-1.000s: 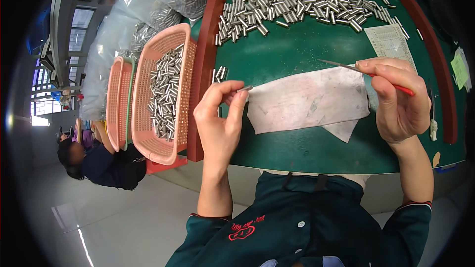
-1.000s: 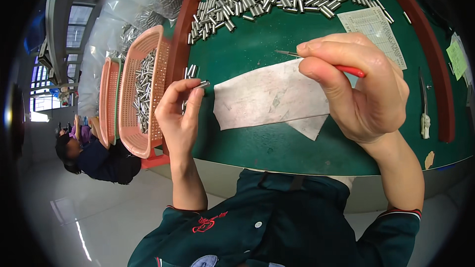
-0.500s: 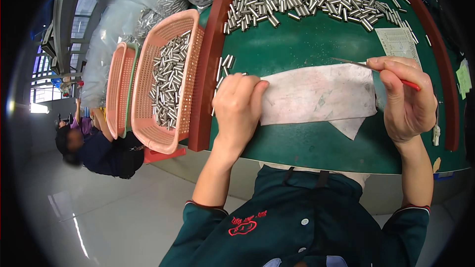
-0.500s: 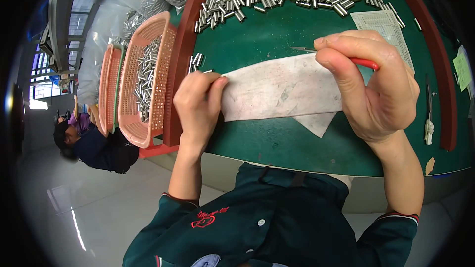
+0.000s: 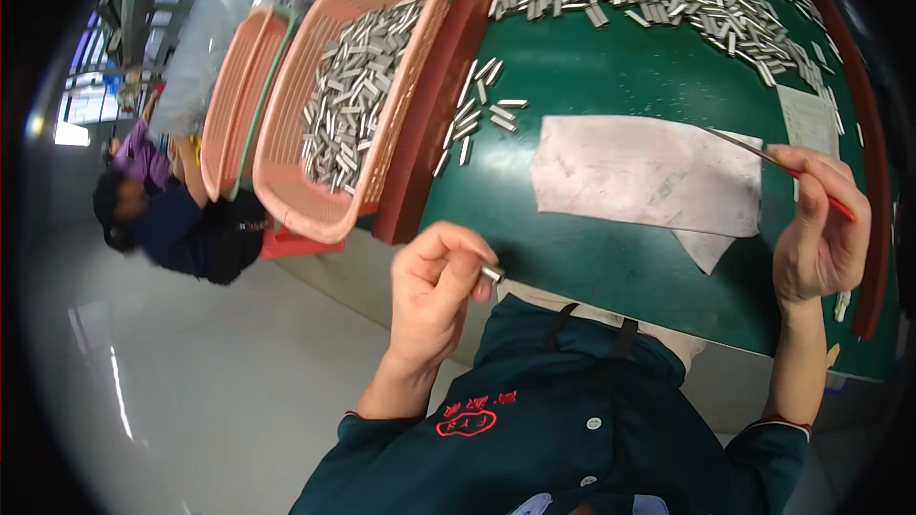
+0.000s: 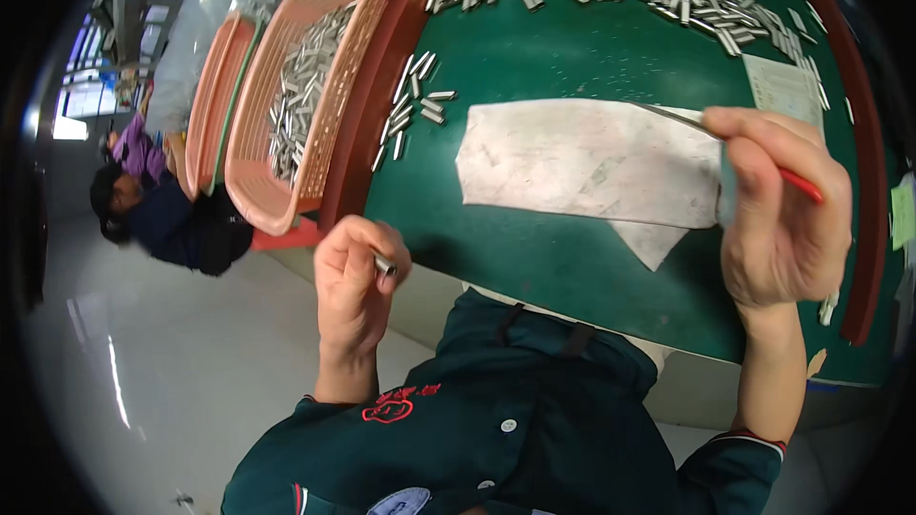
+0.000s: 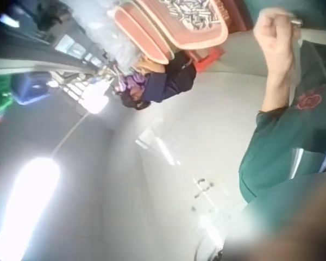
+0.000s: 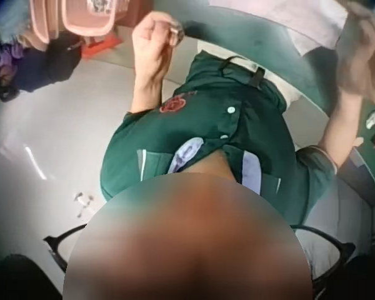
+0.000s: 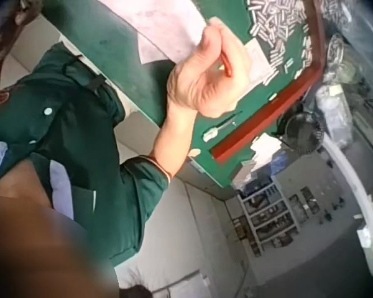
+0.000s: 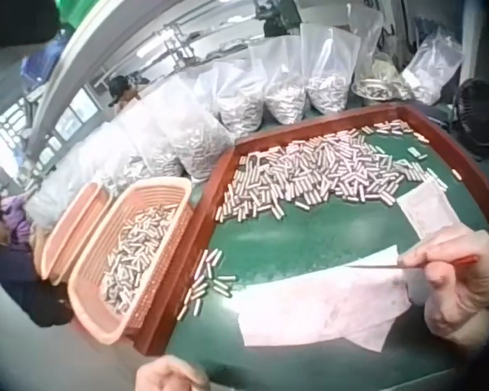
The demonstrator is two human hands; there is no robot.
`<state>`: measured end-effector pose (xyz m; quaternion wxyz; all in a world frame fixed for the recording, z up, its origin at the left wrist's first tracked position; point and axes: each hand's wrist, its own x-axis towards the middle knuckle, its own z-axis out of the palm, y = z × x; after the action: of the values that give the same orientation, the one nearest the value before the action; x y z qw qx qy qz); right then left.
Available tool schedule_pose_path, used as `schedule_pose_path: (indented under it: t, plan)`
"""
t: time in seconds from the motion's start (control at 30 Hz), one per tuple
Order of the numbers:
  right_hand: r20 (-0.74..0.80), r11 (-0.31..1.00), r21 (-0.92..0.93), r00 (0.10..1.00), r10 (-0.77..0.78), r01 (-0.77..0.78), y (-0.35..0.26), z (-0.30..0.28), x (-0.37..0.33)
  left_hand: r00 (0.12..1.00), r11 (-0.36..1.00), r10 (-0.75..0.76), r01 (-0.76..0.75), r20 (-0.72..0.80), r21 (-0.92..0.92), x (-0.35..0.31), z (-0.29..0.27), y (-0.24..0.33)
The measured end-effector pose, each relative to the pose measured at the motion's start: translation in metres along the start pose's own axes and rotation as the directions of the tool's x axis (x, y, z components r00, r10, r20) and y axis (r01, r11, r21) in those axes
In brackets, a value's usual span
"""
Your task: Inspecting the interior of small cylindrical metal components using a thin needle tool at a workbench.
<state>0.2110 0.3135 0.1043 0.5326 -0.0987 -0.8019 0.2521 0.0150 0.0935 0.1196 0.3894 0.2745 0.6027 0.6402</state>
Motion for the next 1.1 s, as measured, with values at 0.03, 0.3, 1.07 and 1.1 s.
schedule_pose_path:
  t: [0.03, 0.3, 1.07, 1.1]
  plan:
    - [0.003, 1.0, 0.008, 1.0, 0.009, -0.009, 0.0, 0.002, 0.0, 0.992, 0.976, -0.106, 0.118, 0.074, -0.181, -0.01, -0.009, -0.003]
    - [-0.031, 1.0, 0.006, 0.999, 0.029, -0.029, 0.012, -0.009, -0.012, 0.911, 0.445, -0.358, 0.361, 0.207, -0.819, -0.05, -0.056, -0.072]
    - [-0.13, 0.994, -0.072, 0.989, 0.069, -0.079, 0.01, -0.001, -0.006, 0.881, 0.431, -0.427, 0.395, 0.202, -0.812, -0.05, -0.073, -0.119]
    - [-0.13, 0.995, -0.069, 0.989, 0.068, -0.077, 0.009, 0.0, -0.006, 0.882, 0.437, -0.425, 0.395, 0.202, -0.808, -0.05, -0.073, -0.119]
